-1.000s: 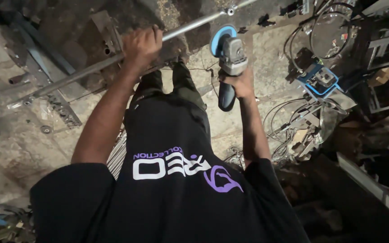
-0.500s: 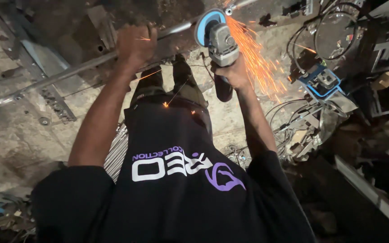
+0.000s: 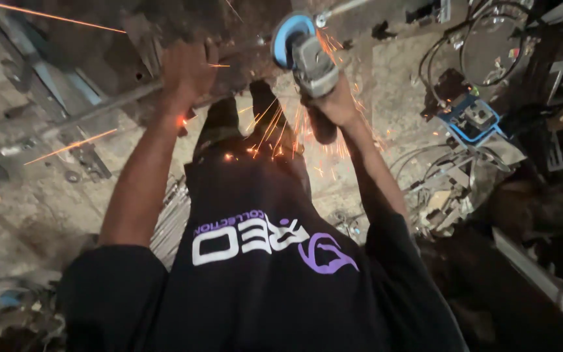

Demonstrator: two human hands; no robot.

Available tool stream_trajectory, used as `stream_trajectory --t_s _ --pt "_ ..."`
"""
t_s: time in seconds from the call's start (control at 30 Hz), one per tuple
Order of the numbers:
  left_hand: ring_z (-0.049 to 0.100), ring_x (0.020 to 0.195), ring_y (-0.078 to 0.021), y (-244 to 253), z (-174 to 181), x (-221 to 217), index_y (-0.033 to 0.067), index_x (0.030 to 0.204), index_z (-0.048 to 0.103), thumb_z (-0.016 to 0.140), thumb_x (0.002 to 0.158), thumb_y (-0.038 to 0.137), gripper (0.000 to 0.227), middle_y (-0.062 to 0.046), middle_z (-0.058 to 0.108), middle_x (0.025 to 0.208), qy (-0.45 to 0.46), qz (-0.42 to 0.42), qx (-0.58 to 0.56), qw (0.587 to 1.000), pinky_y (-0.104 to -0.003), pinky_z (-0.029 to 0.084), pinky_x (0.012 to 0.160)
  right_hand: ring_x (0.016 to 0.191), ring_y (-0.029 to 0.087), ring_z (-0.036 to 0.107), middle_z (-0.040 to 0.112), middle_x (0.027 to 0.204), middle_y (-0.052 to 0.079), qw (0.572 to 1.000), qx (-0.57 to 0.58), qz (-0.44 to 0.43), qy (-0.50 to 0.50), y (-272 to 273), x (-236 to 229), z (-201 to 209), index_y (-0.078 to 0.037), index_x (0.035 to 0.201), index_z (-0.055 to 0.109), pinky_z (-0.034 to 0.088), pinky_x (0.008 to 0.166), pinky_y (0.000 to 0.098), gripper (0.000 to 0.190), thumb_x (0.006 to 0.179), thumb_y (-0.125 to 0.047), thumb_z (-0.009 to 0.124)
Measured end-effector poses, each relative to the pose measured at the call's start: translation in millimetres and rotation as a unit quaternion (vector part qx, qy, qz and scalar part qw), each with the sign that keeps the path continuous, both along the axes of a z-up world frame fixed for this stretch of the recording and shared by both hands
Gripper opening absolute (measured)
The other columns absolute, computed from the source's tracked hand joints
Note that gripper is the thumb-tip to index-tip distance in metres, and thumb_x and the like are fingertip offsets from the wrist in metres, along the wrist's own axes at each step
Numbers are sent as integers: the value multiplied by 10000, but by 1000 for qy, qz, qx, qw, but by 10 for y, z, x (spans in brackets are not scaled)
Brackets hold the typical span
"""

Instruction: The person holds a long metal rod against a metal frame with one hand and grinds its surface with an angle grinder, producing sparks. They reposition the rod and grind different sections along its length, then move the rod to another spot on the frame and continue grinding.

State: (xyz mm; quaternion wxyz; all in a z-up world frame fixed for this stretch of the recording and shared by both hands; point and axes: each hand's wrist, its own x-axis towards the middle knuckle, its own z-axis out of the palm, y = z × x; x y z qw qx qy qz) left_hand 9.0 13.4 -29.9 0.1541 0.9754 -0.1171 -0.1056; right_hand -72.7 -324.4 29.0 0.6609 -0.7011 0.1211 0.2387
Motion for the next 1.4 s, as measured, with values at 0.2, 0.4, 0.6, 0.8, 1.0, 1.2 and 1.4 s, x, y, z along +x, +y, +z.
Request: stream_trajectory --t_s 0.2,0.4,0.6,0.8,1.0,1.2,1.4 --pt "671 711 -489 -39 191 54 -11 801 740 417 1124 372 597 -307 664 734 141 16 -13 990 -585 528 813 943 154 737 763 998 36 997 -58 45 16 -190 -62 -117 -9 1069 713 611 869 335 433 665 6 868" --pt "674 760 -505 -43 171 62 3 818 754 430 1088 391 573 -319 679 807 136 33 11 990 -596 531 767 945 149 689 737 1015 44 995 -45 55 -73 -183 -14 -275 -2 1058 694 578 901 353 459 659 -3 921" --pt "672 815 -503 -22 168 82 3 900 749 405 1077 396 552 -304 689 856 156 40 -26 987 -608 506 817 822 147 683 726 913 19 995 -78 -16 60 -492 -269 -251 -36 1043 719 577 750 325 361 697 -36 822" --pt "677 856 -502 14 83 92 12 948 751 446 1037 446 538 -306 694 907 178 35 -17 983 -586 523 855 821 148 698 727 902 38 1000 -24 4 0 -594 -425 -138 -14 1014 714 589 752 342 327 704 0 816" --pt "676 849 -501 25 -11 131 16 991 744 445 1010 462 537 -304 694 908 185 46 -24 981 -603 509 821 807 134 700 727 900 21 999 21 17 28 -367 -188 -163 -22 1021 720 581 740 335 332 691 5 751" --pt "730 899 -427 -105 402 186 46 1121 691 354 1049 493 565 -240 719 991 325 101 -4 940 -549 550 840 824 138 697 734 908 36 996 -37 74 -47 -225 27 37 -13 980 705 592 758 331 312 700 -15 843" --pt "653 978 -478 -5 198 176 113 1192 708 444 1016 450 463 -248 698 1071 235 52 -35 970 -586 484 879 824 133 697 733 907 30 995 -55 78 -35 -251 52 -34 -24 985 695 601 762 328 358 669 -36 861"
